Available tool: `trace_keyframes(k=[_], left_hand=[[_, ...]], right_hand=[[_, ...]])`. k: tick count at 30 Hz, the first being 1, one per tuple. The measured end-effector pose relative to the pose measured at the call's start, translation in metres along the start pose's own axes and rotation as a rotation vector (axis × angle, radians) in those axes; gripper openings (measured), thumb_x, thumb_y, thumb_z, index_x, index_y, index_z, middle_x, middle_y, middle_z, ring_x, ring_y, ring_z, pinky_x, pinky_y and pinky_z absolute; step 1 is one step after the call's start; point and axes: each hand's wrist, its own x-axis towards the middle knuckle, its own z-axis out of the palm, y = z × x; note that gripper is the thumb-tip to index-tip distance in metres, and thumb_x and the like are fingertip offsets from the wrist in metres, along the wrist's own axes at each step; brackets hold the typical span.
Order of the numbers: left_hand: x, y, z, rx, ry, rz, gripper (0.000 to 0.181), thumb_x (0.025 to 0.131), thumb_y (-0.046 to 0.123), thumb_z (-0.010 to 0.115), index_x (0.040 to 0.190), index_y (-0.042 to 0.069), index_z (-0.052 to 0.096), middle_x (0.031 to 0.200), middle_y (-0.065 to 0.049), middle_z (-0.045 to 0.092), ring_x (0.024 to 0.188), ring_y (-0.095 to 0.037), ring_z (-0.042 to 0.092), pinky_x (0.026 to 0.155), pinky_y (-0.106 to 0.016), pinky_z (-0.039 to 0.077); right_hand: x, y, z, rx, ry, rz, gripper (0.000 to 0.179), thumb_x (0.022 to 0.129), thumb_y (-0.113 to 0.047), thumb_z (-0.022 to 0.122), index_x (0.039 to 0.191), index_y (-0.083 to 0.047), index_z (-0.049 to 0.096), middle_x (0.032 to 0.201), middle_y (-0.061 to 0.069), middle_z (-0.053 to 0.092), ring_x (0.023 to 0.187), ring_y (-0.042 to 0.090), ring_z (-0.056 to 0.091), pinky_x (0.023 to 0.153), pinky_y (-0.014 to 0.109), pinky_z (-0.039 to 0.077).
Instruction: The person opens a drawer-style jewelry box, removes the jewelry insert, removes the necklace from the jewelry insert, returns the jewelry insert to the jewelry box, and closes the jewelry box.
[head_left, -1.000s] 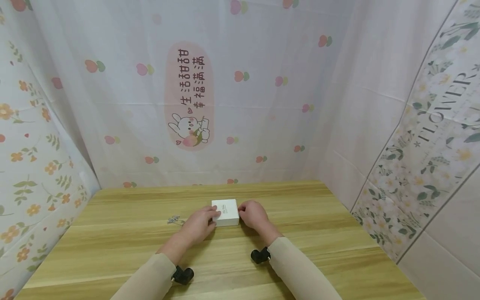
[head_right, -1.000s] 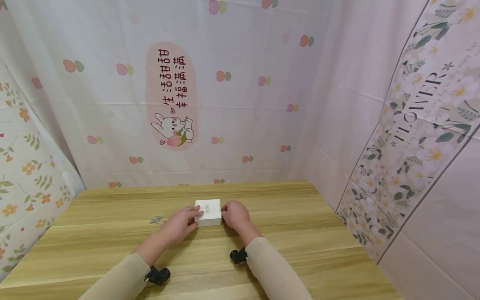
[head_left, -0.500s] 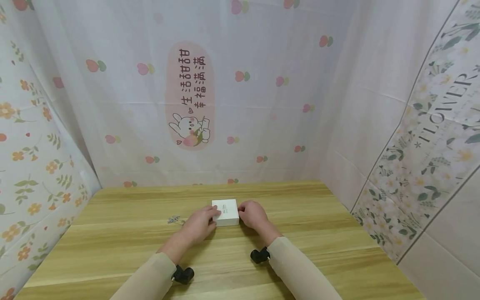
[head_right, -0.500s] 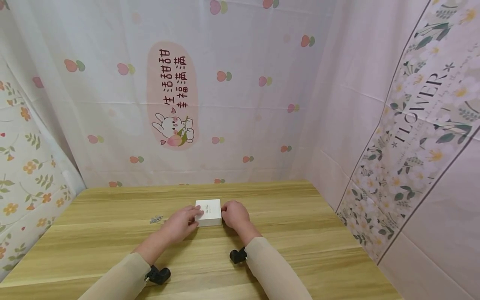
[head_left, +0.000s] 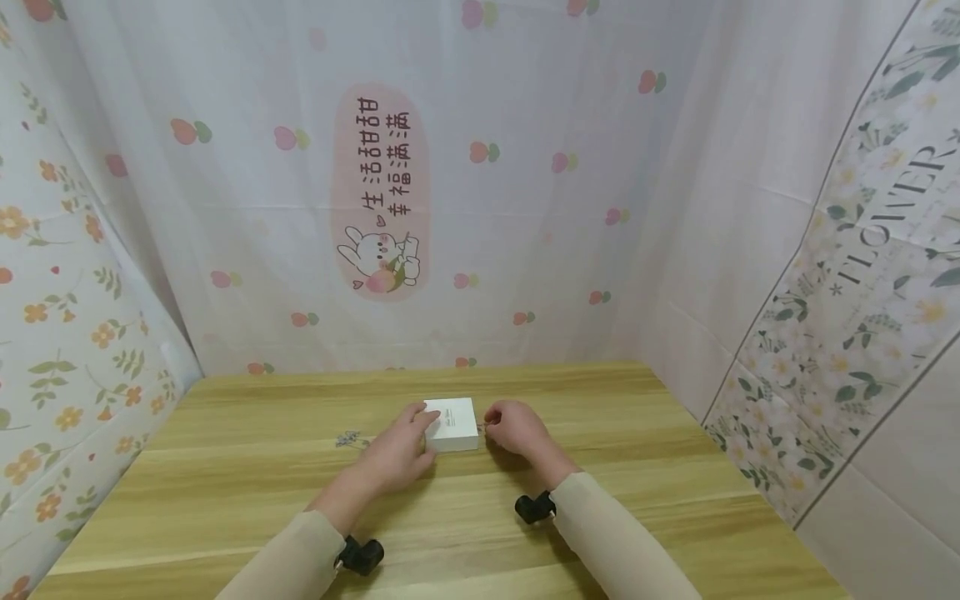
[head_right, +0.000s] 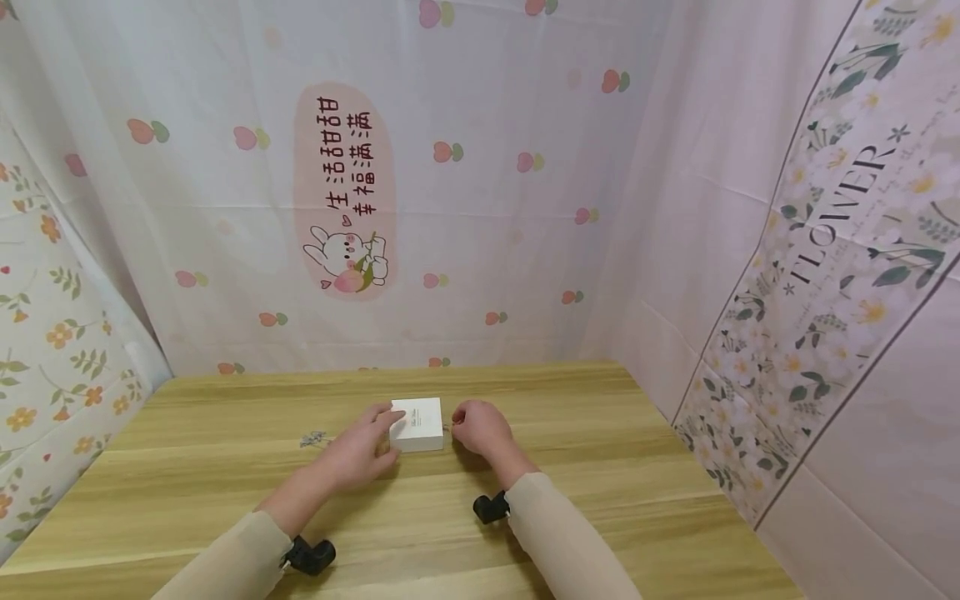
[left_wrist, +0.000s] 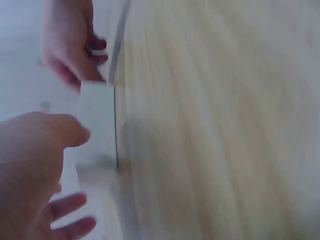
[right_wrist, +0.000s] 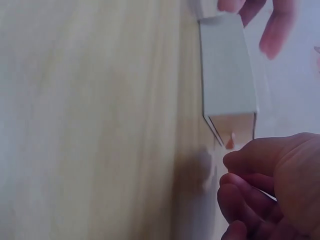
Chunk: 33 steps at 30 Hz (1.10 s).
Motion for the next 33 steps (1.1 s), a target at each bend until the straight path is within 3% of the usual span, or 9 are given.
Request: trace_keyframes(k=[6, 12, 17, 25, 33], left_hand=[[-0.006, 0.031, 0.008, 0.146, 0.018, 0.029, 0.056, 0.103, 0.028, 0.074, 0.154, 0.007, 0.062, 0.155, -0.029, 0.053, 0.137, -0.048, 0.057, 0.11, -0.063, 0.054], [-0.011, 0.048, 0.022, 0.275, -0.03, -0.036, 0.066, 0.103, 0.049, 0.071, 0.158, 0.014, 0.06, 0.143, -0.023, 0.055, 0.122, -0.037, 0.053, 0.103, -0.057, 0.053], [-0.005, 0.046, 0.027, 0.27, -0.047, -0.068, 0.073, 0.103, 0.053, 0.07, 0.162, 0.014, 0.055, 0.149, -0.024, 0.052, 0.132, -0.04, 0.051, 0.112, -0.061, 0.048], [0.026, 0.027, 0.028, 0.248, -0.082, -0.104, 0.079, 0.103, 0.053, 0.067, 0.167, 0.013, 0.046, 0.16, -0.027, 0.045, 0.146, -0.045, 0.046, 0.119, -0.063, 0.043], [0.051, 0.012, 0.03, 0.24, -0.09, -0.142, 0.082, 0.103, 0.055, 0.064, 0.172, 0.019, 0.039, 0.169, -0.025, 0.038, 0.154, -0.046, 0.04, 0.12, -0.063, 0.04]], right_hand=[[0.001, 0.007, -0.006, 0.011, 0.003, 0.027, 0.019, 0.102, -0.014, 0.071, 0.117, -0.006, 0.079, 0.106, 0.007, 0.077, 0.085, 0.018, 0.064, 0.078, 0.037, 0.059], [-0.002, 0.01, -0.006, 0.025, 0.001, 0.046, 0.02, 0.1, -0.015, 0.072, 0.116, -0.005, 0.079, 0.104, 0.006, 0.077, 0.085, 0.018, 0.064, 0.08, 0.037, 0.059], [-0.005, 0.012, -0.007, 0.034, 0.008, 0.061, 0.02, 0.101, -0.016, 0.072, 0.116, -0.005, 0.078, 0.101, 0.006, 0.075, 0.082, 0.018, 0.064, 0.078, 0.035, 0.058], [-0.007, 0.012, -0.01, 0.04, 0.007, 0.063, 0.018, 0.101, -0.016, 0.072, 0.114, -0.005, 0.078, 0.099, 0.005, 0.075, 0.081, 0.017, 0.064, 0.077, 0.034, 0.057], [-0.005, 0.011, -0.009, 0.034, 0.013, 0.055, 0.018, 0.102, -0.017, 0.072, 0.114, -0.005, 0.079, 0.1, 0.005, 0.075, 0.083, 0.017, 0.064, 0.078, 0.034, 0.057]])
